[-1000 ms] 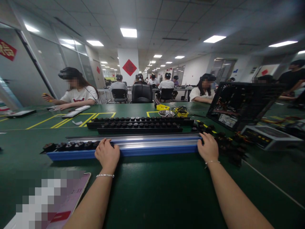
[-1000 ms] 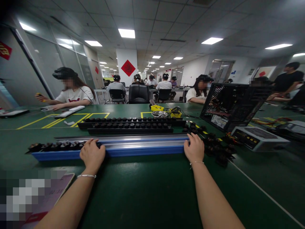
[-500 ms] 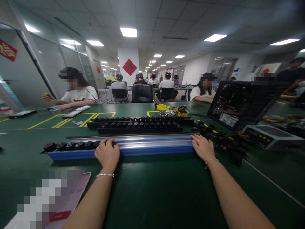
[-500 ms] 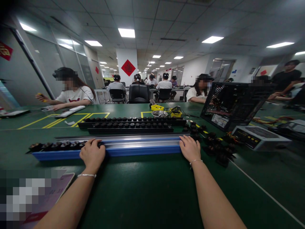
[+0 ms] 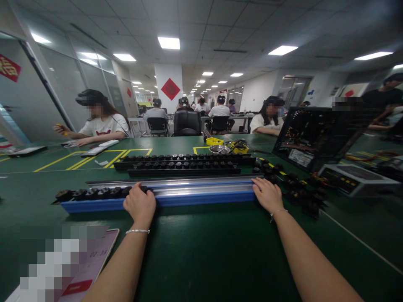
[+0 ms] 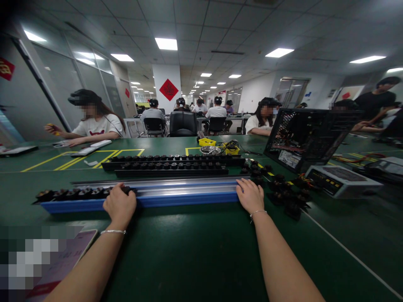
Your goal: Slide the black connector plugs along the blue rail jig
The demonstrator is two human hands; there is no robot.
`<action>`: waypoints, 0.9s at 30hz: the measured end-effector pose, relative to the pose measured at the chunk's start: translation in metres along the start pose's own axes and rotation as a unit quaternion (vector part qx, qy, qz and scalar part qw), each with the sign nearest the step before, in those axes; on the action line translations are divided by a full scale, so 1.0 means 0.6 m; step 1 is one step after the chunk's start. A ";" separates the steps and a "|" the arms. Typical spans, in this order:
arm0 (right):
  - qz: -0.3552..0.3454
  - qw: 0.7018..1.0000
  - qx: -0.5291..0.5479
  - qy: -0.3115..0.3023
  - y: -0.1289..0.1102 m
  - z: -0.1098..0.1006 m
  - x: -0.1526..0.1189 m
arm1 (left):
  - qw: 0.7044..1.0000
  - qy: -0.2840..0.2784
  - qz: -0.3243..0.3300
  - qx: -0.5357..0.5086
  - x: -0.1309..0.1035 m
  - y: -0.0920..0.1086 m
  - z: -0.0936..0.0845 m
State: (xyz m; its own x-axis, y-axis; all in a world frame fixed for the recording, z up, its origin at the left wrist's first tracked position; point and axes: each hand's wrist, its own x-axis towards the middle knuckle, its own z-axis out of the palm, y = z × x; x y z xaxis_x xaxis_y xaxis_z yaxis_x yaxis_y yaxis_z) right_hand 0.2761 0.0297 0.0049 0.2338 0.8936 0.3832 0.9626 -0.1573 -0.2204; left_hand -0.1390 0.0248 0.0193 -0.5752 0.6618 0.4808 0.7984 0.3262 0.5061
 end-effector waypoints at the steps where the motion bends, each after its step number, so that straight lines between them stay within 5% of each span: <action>1: 0.000 1.000 -0.002 0.002 0.000 0.001 0.000 | 1.000 -0.004 0.000 0.001 0.000 0.000 0.000; 27: -0.003 1.000 -0.007 -0.005 0.000 -0.001 -0.001 | 0.998 -0.010 0.015 -0.055 0.000 0.004 0.008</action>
State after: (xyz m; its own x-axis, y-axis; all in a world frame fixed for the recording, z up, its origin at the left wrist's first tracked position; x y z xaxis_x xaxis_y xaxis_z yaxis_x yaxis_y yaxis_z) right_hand 0.2761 0.0291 0.0054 0.2275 0.8983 0.3759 0.9656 -0.1580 -0.2067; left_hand -0.1361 0.0286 0.0169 -0.5466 0.6840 0.4831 0.7902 0.2305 0.5678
